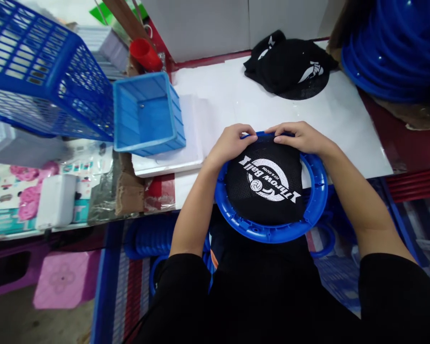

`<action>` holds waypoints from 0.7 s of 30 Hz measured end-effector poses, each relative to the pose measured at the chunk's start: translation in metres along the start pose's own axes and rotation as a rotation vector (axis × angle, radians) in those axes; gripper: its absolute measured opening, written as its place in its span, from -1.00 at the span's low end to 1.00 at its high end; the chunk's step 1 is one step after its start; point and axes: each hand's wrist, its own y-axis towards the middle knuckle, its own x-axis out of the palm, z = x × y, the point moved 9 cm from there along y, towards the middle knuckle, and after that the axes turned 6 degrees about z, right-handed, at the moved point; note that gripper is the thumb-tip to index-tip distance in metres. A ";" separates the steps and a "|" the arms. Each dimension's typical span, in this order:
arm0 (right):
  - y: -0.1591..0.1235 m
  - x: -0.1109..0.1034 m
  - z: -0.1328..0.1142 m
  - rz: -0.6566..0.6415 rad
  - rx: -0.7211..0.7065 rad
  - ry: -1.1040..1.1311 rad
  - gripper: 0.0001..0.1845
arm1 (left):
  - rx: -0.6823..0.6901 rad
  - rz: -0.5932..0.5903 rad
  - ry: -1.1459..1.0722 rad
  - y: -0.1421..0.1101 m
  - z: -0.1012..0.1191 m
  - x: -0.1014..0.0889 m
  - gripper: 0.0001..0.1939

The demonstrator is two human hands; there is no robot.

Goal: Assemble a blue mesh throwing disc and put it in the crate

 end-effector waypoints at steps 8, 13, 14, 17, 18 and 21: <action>0.000 -0.008 0.001 0.122 -0.010 -0.045 -0.72 | -0.154 -0.087 -0.123 0.002 -0.016 0.004 -0.84; 0.006 -0.006 0.007 0.076 -0.068 -0.107 -0.74 | -0.169 -0.070 -0.135 0.003 -0.022 0.004 -0.86; 0.007 -0.005 0.009 0.054 -0.061 -0.113 -0.74 | -0.164 -0.066 -0.135 0.003 -0.022 0.005 -0.87; 0.009 -0.002 0.010 0.024 -0.053 -0.134 -0.72 | -0.144 -0.053 -0.135 0.004 -0.021 0.005 -0.88; 0.010 -0.002 0.009 0.028 -0.055 -0.143 -0.71 | -0.141 -0.049 -0.133 0.004 -0.021 0.005 -0.89; 0.010 -0.002 0.006 0.041 -0.054 -0.163 -0.70 | -0.141 -0.048 -0.128 0.004 -0.021 0.005 -0.89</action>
